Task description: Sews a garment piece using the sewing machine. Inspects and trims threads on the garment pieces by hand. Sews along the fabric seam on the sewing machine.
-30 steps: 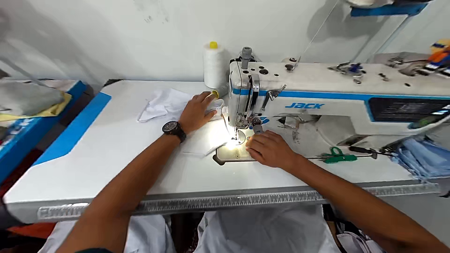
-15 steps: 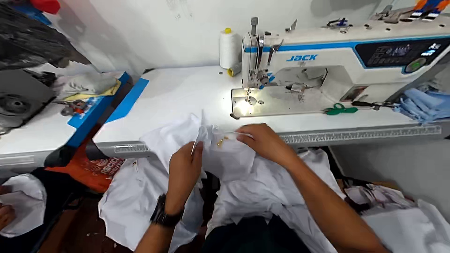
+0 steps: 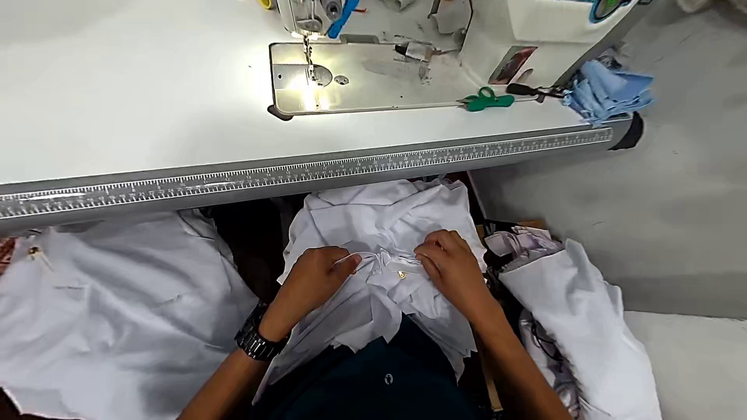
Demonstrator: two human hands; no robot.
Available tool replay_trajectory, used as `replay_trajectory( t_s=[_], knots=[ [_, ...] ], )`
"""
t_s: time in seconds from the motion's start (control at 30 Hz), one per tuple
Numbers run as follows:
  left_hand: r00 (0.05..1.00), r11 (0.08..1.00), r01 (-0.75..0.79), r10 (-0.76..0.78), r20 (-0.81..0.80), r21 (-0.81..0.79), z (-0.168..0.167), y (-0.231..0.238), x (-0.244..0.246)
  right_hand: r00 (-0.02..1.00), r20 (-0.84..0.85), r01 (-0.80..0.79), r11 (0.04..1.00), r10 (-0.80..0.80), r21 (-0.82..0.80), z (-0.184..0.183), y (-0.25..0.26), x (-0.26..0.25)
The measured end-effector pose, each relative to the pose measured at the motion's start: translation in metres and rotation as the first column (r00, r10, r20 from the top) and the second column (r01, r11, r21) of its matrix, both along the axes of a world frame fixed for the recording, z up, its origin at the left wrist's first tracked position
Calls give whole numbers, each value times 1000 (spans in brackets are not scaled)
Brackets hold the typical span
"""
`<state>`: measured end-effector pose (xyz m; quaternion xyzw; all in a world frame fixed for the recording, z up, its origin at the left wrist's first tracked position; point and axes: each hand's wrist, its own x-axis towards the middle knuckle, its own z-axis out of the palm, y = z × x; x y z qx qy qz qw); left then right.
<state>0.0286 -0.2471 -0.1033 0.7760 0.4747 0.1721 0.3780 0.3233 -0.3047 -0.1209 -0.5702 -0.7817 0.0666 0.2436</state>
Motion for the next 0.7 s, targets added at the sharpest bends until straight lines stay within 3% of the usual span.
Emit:
replay_trajectory(
  t_s=[0.13,0.3,0.37,0.43,0.57,0.63,0.7],
  knots=[
    [993,977,13,13,-121,215,-3,1,0,1000,-17,6,999,-5,36,-30,-25,-35],
    [960,910,-99,193,-202,403,-5,13,8,989,33,137,976,-144,172,-56,-27,-46],
    [936,868,-105,251,-247,484,0,12,18,994,9,108,987,-110,122,-52,-17,-37],
    [957,849,12,143,-252,528,1,4,34,997,-67,28,999,-26,36,-42,-4,-23],
    [960,862,240,-140,-244,447,-30,-1,62,975,-164,-164,984,150,-76,-15,9,-3],
    [971,885,216,-151,-185,412,-42,8,62,989,-77,-128,992,127,-14,-8,10,-4],
    [989,940,145,-127,-79,308,-40,13,58,999,36,0,998,-2,57,-7,5,-13]
  ],
)
